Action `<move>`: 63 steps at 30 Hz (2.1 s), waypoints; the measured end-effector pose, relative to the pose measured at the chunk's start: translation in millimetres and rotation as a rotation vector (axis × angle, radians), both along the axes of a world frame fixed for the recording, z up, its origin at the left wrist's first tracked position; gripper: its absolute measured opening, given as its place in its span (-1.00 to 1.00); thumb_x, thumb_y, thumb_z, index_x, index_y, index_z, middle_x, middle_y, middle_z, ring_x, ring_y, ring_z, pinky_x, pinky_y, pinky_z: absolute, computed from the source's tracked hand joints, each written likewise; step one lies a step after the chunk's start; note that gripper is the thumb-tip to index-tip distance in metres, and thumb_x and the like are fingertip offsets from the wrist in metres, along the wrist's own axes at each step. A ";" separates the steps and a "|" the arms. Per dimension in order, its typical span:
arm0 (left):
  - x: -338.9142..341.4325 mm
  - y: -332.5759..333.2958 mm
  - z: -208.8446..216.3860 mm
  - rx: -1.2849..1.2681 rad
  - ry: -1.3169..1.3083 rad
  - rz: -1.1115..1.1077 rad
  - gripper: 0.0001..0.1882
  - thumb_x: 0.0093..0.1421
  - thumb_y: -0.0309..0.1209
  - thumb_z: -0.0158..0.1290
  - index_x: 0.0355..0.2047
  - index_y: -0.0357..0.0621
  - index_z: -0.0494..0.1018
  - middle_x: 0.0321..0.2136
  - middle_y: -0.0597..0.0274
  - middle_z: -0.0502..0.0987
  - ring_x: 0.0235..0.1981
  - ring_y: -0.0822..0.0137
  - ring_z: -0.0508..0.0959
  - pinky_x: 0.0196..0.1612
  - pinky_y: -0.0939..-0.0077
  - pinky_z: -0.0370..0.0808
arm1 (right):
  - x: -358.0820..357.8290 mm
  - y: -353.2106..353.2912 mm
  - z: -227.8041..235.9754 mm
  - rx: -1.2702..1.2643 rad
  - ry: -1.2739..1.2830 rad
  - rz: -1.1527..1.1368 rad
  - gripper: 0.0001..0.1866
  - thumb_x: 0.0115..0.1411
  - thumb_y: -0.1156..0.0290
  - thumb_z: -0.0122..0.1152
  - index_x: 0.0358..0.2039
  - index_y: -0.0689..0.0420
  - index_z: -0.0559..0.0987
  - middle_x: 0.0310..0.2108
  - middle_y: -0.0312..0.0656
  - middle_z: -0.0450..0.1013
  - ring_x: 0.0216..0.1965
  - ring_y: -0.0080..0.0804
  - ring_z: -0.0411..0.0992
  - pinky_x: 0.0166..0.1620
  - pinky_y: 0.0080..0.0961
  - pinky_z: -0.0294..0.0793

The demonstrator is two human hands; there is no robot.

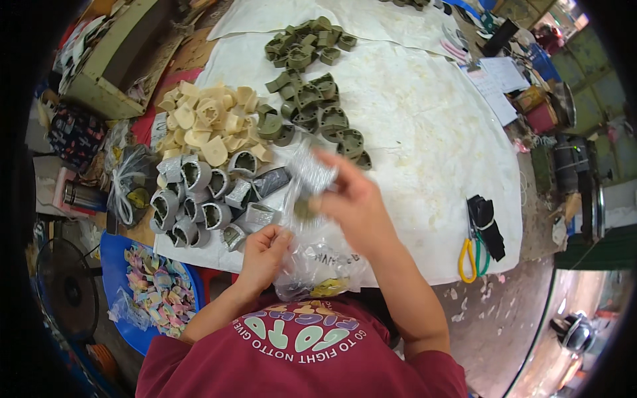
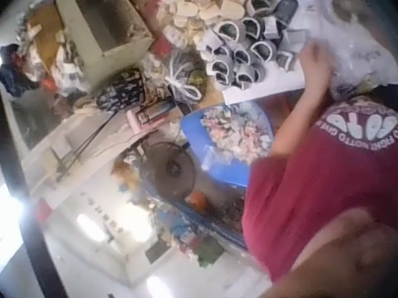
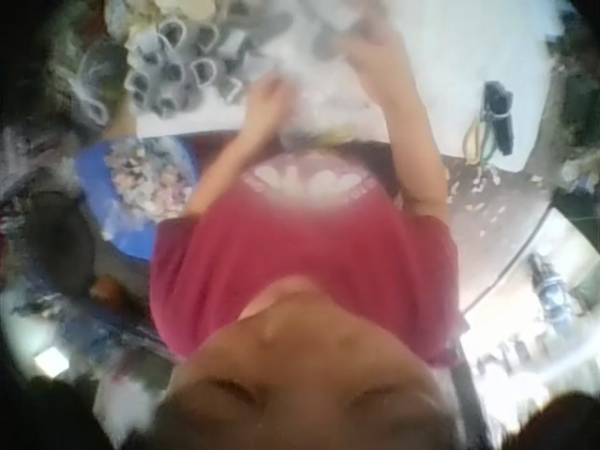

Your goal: The person sorts green plastic components on a table, then wraps each one individually with a small piece of white paper. They handle the items one at a time, folding the paper around each component and placing the wrapped pieces into a pile. Another person is visible in the background working at a separate table.

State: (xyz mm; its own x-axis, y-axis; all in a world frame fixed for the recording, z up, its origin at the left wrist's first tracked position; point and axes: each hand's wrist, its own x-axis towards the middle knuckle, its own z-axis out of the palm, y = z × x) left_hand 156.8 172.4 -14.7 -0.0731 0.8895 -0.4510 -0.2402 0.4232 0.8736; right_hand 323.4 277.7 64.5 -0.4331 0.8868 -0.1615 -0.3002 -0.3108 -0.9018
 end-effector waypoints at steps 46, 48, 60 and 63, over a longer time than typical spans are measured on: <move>-115.1 -198.4 81.9 0.143 -0.622 -0.087 -0.54 0.24 -0.52 0.03 0.15 -0.26 0.27 -0.45 0.21 0.52 -0.60 0.50 0.44 -0.58 0.63 0.37 | -72.6 -133.1 -27.2 0.977 -0.903 -0.107 -0.27 -0.02 0.09 0.38 0.13 0.12 0.39 0.05 0.05 0.35 0.02 -0.10 0.36 0.01 -0.27 0.35; -111.8 -198.8 87.9 0.164 -0.548 -0.005 -0.53 0.23 -0.53 0.03 0.16 -0.25 0.27 -0.41 0.18 0.52 -0.54 0.45 0.48 -0.55 0.61 0.41 | -117.6 -109.6 -40.4 1.083 -1.043 -0.194 -0.08 -0.09 -0.05 0.40 0.23 0.05 0.26 0.21 0.02 0.20 0.17 -0.02 0.21 0.11 -0.10 0.24; -125.5 -178.5 95.0 0.151 -0.489 0.042 -0.58 0.24 -0.48 0.04 0.12 -0.23 0.32 -0.29 0.09 0.52 -0.43 0.34 0.56 -0.52 0.57 0.51 | -125.9 -41.9 -80.3 1.265 -0.926 -0.268 -0.41 -0.04 0.23 0.33 0.04 0.11 0.44 -0.09 -0.11 0.43 -0.21 -0.19 0.43 -0.17 -0.33 0.46; -128.1 -175.4 93.8 0.145 -0.453 0.076 -0.62 0.25 -0.46 0.04 0.07 -0.24 0.35 -0.29 0.09 0.53 -0.43 0.35 0.56 -0.54 0.57 0.51 | -124.4 -32.2 -73.8 1.315 -0.889 -0.224 -0.44 -0.05 0.24 0.38 -0.03 0.15 0.45 -0.20 -0.14 0.48 -0.23 -0.20 0.49 -0.23 -0.37 0.51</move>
State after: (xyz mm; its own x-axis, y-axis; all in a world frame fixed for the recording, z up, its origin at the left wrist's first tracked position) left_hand 28.7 -3.0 79.1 0.0351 0.9453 -0.3242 -0.6353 0.2715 0.7229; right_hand 199.0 245.5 -9.3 -0.4711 0.6362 0.6110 0.5102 0.7615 -0.3996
